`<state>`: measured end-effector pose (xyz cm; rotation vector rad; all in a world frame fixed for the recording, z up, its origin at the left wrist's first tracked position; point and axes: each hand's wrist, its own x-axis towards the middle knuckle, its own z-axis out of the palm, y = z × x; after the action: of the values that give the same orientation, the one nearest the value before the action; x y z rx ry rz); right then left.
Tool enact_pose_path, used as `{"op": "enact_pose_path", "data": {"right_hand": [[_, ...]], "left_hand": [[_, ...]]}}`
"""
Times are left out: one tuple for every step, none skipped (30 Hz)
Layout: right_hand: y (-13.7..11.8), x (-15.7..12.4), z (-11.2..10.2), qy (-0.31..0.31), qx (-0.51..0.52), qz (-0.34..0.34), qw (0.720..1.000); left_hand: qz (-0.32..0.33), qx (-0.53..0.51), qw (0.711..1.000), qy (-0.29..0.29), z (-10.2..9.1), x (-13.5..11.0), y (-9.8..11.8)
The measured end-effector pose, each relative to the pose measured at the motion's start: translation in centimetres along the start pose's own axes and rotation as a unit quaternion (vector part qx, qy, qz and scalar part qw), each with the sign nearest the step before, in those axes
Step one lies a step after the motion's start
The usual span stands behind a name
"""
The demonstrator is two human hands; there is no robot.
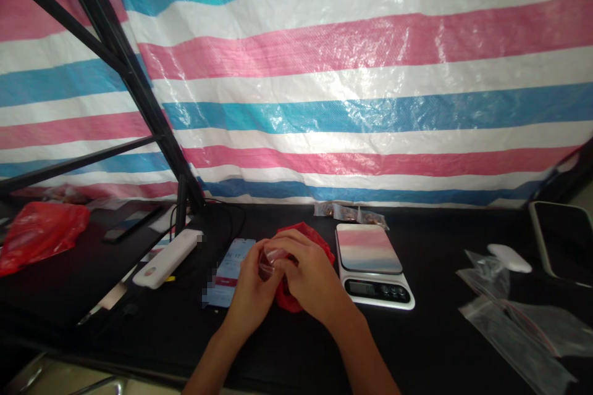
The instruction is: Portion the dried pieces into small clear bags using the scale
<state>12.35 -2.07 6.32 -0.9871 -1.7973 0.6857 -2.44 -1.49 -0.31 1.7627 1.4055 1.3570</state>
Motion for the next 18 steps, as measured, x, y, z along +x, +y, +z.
{"op": "enact_pose_path", "data": {"right_hand": [[0.1,0.1,-0.1,0.024,-0.002,-0.005,1.0],[0.2,0.1,-0.4,0.049,-0.007,-0.009,0.999],[0.4,0.1,-0.7,0.07,-0.014,-0.01,0.997],[0.7,0.0,-1.0,0.078,-0.025,-0.007,0.997],[1.1,-0.1,-1.4,0.072,-0.04,0.002,0.997],[1.5,-0.3,-1.8,0.054,-0.059,0.017,0.997],[2.0,-0.4,-2.1,0.028,-0.082,0.035,0.996],[2.5,-0.6,-2.3,0.001,-0.108,0.054,0.993],[3.0,-0.8,-2.4,-0.022,-0.135,0.069,0.988],[3.5,-1.0,-2.4,-0.039,-0.164,0.077,0.983],[3.9,-1.1,-2.3,-0.047,-0.19,0.079,0.977],[4.4,-1.2,-2.1,-0.053,-0.212,0.076,0.973],[4.7,-1.3,-2.0,-0.056,-0.226,0.071,0.97],[5.0,-1.3,-1.8,-0.057,-0.231,0.066,0.969],[5.3,-1.3,-1.6,-0.058,-0.226,0.063,0.97],[5.4,-1.3,-1.5,-0.061,-0.213,0.062,0.973],[5.4,-1.3,-1.4,-0.066,-0.194,0.063,0.977],[5.4,-1.3,-1.4,-0.071,-0.174,0.065,0.98]], "left_hand": [[-0.005,-0.003,1.0,0.007,-0.2,0.1,0.1],[-0.01,-0.002,1.0,0.016,-0.4,0.2,0.3],[-0.017,0.006,0.999,0.027,-0.6,0.4,0.6],[-0.031,0.022,0.998,0.039,-0.9,0.4,0.9],[-0.049,0.047,0.996,0.053,-1.3,0.4,1.4],[-0.072,0.079,0.992,0.062,-1.6,0.3,1.8],[-0.1,0.12,0.985,0.066,-1.9,0.1,2.3],[-0.116,0.162,0.977,0.07,-2.2,-0.1,2.8],[-0.126,0.186,0.972,0.061,-2.3,-0.5,3.2],[-0.136,0.192,0.971,0.045,-2.2,-0.9,3.6],[-0.142,0.18,0.973,0.023,-2.0,-1.4,3.8],[-0.144,0.156,0.977,0.017,-1.7,-1.9,4.0],[-0.13,0.126,0.983,0.009,-1.2,-2.4,4.0],[-0.106,0.105,0.989,0.01,-0.6,-2.8,3.9],[-0.086,0.087,0.992,0.01,-0.1,-3.1,3.8],[-0.082,0.064,0.995,0.007,0.5,-3.2,3.6],[-0.086,0.03,0.996,-0.003,1.0,-3.2,3.4],[-0.091,-0.005,0.996,-0.007,1.4,-3.1,3.2]]}}
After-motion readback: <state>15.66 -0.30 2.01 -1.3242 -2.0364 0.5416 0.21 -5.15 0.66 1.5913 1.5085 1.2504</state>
